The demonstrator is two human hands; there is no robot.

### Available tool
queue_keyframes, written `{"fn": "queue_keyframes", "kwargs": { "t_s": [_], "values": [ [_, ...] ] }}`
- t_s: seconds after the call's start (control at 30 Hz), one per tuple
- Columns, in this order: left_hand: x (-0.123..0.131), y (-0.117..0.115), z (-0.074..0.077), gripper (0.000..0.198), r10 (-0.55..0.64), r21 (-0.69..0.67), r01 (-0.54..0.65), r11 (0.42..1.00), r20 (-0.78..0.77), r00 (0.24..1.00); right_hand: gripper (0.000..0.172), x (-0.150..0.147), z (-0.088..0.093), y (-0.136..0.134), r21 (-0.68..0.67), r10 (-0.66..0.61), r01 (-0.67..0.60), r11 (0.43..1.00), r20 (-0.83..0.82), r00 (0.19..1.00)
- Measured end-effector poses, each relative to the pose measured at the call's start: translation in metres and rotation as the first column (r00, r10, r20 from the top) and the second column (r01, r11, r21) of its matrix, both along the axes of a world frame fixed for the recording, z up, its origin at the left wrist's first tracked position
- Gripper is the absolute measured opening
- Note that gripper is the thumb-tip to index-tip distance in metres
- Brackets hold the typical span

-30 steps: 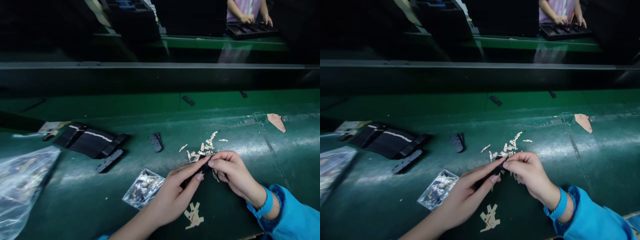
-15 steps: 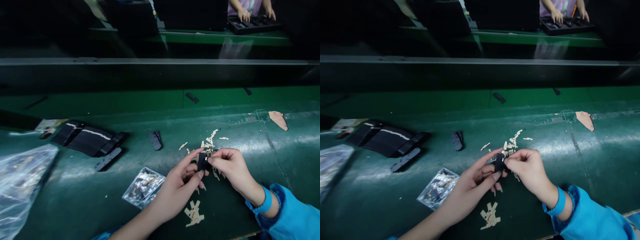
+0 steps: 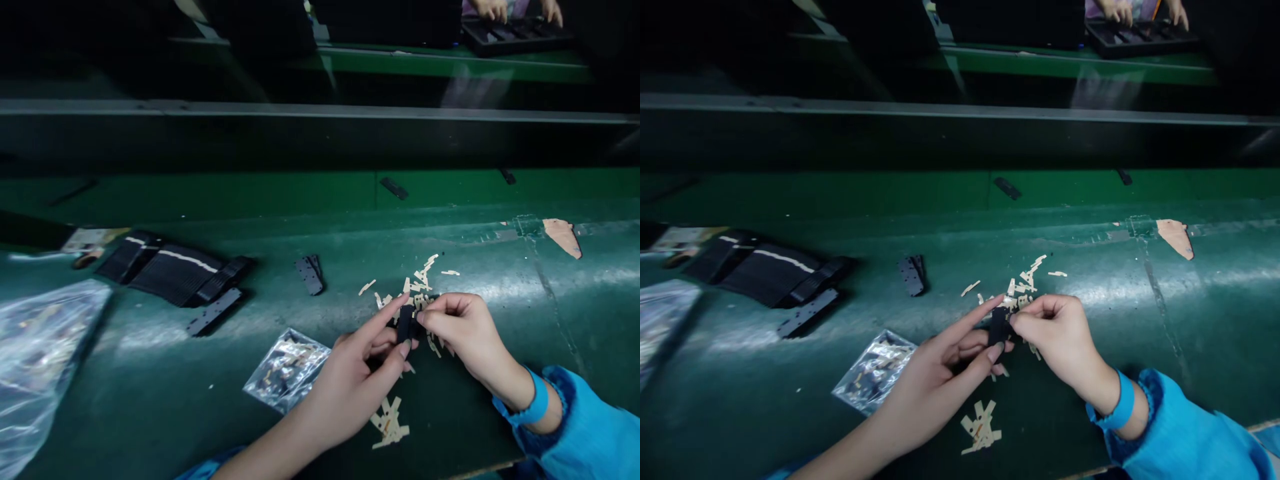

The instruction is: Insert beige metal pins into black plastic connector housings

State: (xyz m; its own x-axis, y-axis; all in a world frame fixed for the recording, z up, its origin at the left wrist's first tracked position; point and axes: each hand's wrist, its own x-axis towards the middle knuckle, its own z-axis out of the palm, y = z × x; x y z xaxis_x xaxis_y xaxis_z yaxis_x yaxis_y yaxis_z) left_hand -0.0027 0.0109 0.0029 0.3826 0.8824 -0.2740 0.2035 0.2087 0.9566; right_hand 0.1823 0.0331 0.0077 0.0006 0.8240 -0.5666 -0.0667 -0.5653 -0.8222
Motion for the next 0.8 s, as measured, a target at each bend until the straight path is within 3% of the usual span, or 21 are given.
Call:
{"fn": "queue_keyframes", "kwargs": {
  "t_s": [0.37,0.8],
  "values": [
    [-0.0008,-0.0012,0.0028,0.063,0.002,0.123,0.006,0.992,-0.067,0.998,0.018,-0.0007,0.0004,-0.0001,-0.003,0.005,-0.005,1.0,-0.009,1.0],
    [-0.0022,-0.003,0.0012,0.063,-0.003,0.13,0.015,0.991,-0.091,0.996,0.017,-0.0021,0.0018,0.0014,-0.022,0.015,-0.015,1.0,-0.003,1.0]
  ]
}}
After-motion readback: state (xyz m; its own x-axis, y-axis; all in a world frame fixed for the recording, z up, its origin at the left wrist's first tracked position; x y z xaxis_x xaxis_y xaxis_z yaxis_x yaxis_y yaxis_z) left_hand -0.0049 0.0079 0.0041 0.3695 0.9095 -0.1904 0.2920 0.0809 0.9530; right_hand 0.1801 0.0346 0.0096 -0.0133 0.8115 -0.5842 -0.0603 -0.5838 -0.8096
